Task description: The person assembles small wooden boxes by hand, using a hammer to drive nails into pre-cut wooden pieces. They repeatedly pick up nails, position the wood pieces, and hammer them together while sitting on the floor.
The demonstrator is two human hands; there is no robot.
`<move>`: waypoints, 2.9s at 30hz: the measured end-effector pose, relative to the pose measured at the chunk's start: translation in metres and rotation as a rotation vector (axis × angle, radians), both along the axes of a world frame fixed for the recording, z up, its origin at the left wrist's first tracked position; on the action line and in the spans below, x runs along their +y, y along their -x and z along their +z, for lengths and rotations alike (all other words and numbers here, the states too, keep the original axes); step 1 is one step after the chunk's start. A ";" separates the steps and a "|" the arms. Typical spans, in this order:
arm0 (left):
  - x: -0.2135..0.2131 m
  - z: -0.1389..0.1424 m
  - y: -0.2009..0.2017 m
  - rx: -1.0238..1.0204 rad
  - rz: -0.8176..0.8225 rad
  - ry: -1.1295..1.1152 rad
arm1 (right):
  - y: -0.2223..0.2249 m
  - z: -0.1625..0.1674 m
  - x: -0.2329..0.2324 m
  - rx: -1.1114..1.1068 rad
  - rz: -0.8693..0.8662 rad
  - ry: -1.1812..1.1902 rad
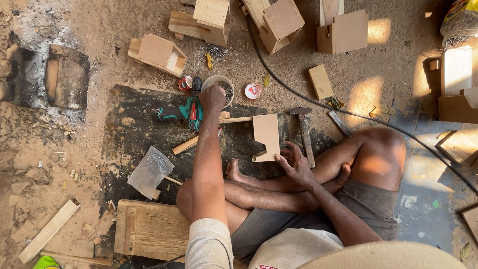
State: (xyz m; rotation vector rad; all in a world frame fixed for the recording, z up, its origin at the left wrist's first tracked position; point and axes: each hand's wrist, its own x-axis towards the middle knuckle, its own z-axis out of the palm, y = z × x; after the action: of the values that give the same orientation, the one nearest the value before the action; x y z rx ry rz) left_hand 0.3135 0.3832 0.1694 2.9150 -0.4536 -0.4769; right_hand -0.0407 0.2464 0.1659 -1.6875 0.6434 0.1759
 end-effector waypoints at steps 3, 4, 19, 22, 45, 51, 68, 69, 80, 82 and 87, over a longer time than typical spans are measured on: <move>0.005 0.009 0.003 -0.014 0.036 0.117 | 0.001 0.000 0.000 0.010 -0.006 -0.018; 0.007 0.012 0.004 0.006 0.053 0.174 | 0.002 0.000 0.000 0.016 -0.009 -0.028; 0.029 0.036 0.062 0.240 0.312 0.839 | 0.020 -0.001 0.001 -0.028 -0.011 -0.048; 0.039 0.044 0.129 0.269 0.356 0.998 | 0.030 -0.002 0.001 -0.037 0.032 0.001; 0.038 0.028 0.349 -0.187 -0.277 0.848 | 0.066 0.001 0.001 -0.117 0.000 -0.105; 0.036 0.020 0.347 -0.171 -0.209 0.867 | 0.066 0.000 0.000 -0.121 0.016 -0.113; 0.040 0.013 0.345 -0.161 -0.244 0.868 | 0.066 0.002 -0.002 -0.123 0.024 -0.118; 0.040 0.014 0.345 -0.160 -0.241 0.862 | 0.066 0.002 -0.002 -0.126 0.024 -0.122; 0.037 0.016 0.348 -0.199 -0.252 0.851 | 0.066 0.000 -0.002 -0.121 0.037 -0.118; 0.036 0.016 0.348 -0.184 -0.242 0.846 | 0.066 0.000 -0.002 -0.125 0.038 -0.121; 0.036 0.016 0.347 -0.177 -0.236 0.859 | 0.065 -0.002 -0.003 -0.120 0.045 -0.110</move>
State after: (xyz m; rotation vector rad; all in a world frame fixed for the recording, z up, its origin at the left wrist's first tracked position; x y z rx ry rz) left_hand -0.0339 0.4195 0.1855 2.0816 -0.7924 -0.0136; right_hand -0.1062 0.2436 0.1637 -1.5945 0.4975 0.1387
